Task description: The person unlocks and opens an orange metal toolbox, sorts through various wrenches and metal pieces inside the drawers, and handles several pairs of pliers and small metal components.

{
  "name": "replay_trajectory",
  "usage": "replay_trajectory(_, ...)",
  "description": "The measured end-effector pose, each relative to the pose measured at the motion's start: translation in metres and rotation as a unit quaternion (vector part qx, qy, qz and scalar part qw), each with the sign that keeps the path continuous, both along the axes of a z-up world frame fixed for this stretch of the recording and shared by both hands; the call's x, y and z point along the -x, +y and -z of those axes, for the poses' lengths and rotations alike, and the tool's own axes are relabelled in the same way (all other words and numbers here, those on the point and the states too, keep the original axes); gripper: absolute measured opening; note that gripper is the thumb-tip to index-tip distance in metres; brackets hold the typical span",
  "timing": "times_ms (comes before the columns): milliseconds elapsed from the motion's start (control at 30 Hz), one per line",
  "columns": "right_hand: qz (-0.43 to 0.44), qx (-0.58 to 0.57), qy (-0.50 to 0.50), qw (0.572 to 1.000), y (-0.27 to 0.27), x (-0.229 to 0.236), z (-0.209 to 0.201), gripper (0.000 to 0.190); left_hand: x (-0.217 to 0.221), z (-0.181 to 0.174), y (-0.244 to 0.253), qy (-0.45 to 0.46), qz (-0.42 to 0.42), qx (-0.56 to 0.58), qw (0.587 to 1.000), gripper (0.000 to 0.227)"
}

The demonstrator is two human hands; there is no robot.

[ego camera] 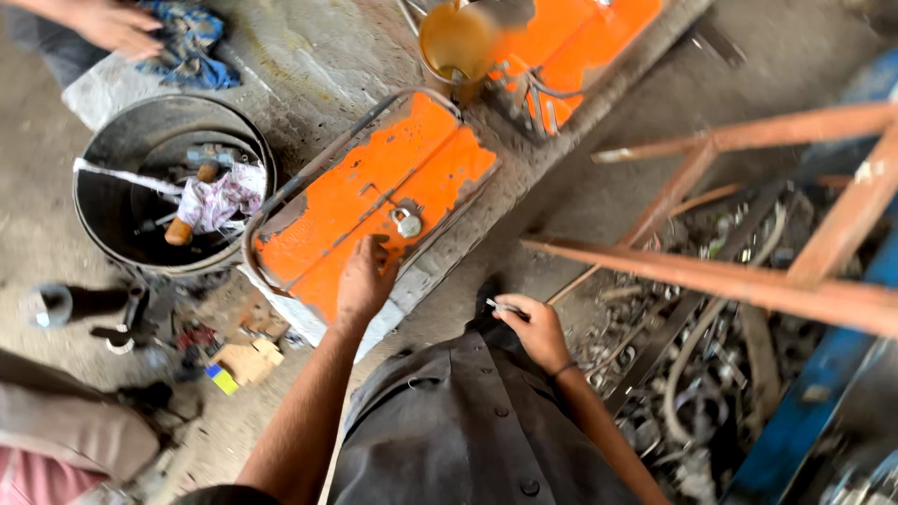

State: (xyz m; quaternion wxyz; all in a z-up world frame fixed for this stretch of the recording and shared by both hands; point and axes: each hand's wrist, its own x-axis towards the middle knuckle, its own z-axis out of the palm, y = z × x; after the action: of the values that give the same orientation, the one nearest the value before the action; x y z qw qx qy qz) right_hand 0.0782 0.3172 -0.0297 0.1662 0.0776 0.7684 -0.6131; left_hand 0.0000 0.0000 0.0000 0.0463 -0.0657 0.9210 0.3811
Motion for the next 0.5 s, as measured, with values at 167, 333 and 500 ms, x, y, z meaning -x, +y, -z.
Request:
replay_trajectory(167,-0.097,-0.037,0.036,0.994,0.033,0.09,-0.051,0.024,0.019,-0.016,0.031,0.028,-0.05,0.002,0.998,0.044)
replay_trajectory(333,-0.157,-0.043,0.033,0.986,0.062,0.157,-0.047,0.025,0.02,-0.023,0.05,0.005,-0.091,0.053,0.994,0.036)
replay_trajectory(500,-0.181,-0.039,0.064,0.981,0.037,0.196,-0.056,0.024,0.03,-0.023,0.05,-0.04,-0.129,0.054,0.989,0.034)
